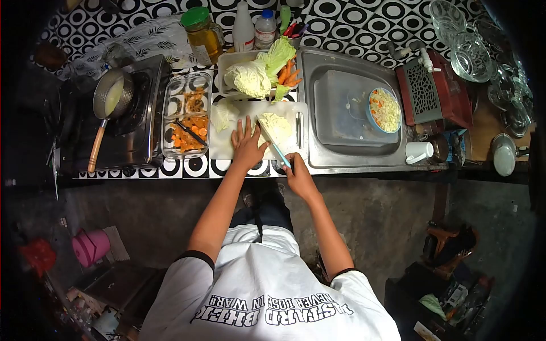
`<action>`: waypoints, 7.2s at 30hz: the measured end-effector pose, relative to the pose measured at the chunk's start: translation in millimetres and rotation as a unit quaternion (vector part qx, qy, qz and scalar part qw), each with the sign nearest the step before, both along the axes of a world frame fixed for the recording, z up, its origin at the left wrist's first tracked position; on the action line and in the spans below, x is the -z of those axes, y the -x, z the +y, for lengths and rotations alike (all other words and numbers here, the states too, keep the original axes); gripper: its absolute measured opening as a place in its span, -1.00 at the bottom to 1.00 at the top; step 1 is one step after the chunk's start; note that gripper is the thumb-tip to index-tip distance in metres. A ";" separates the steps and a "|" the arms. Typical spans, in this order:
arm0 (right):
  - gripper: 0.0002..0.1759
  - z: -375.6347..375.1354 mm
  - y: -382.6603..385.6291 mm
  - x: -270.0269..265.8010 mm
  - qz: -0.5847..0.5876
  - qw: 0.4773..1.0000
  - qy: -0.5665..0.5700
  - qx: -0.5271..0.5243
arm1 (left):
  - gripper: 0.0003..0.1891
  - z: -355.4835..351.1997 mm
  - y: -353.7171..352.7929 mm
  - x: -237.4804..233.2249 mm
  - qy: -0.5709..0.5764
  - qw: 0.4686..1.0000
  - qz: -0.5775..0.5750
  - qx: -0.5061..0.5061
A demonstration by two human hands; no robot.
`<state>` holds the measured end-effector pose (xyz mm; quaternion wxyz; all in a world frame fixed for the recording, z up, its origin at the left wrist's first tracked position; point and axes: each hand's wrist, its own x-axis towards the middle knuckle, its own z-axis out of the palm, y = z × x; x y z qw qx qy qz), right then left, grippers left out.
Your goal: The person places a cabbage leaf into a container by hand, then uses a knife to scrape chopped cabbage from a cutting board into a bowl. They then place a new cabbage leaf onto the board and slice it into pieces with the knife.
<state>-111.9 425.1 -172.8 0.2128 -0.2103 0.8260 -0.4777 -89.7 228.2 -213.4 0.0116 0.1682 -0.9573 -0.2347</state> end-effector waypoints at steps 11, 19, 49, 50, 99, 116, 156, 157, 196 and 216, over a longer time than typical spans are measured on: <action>-0.60 3.4 -0.1 -5.0 0.117 0.985 -0.112 -0.065 | -0.23 0.2 0.0 0.3 0.001 1.000 -0.012 0.002; -0.56 1.0 2.1 -8.6 0.117 0.972 -0.179 -0.094 | -0.21 0.1 -0.8 3.3 0.001 1.000 0.001 0.002; -0.66 6.1 4.9 5.8 0.086 0.978 -0.172 -0.082 | -0.22 1.2 -1.7 4.4 0.004 1.000 0.008 0.000; -0.66 5.0 4.1 4.0 0.078 0.978 -0.177 -0.076 | -0.22 1.0 -1.6 4.2 0.009 1.000 0.011 -0.002; -0.58 2.3 -10.4 6.2 0.119 0.987 -0.107 -0.028 | -0.28 1.6 -1.4 2.6 0.012 1.000 0.015 -0.006; -0.64 0.4 -2.0 7.0 0.120 0.988 -0.097 -0.012 | -0.21 3.8 -1.5 4.8 0.021 0.999 0.027 -0.012; -0.75 -16.4 25.8 -5.8 0.025 0.958 -0.270 -0.088 | -0.14 2.4 0.2 0.4 -0.005 1.000 -0.023 -0.014; -0.74 -17.2 25.3 -6.9 0.022 0.957 -0.274 -0.088 | -0.15 2.5 -0.5 1.1 -0.004 1.000 -0.019 -0.014; -0.77 -28.4 26.1 2.3 0.047 0.949 -0.296 -0.102 | -0.55 9.0 -16.2 6.7 0.109 0.979 0.151 0.086; -0.79 -39.7 30.7 -6.7 0.020 0.947 -0.305 -0.102 | -0.53 8.5 -16.6 6.8 0.080 0.981 0.144 0.103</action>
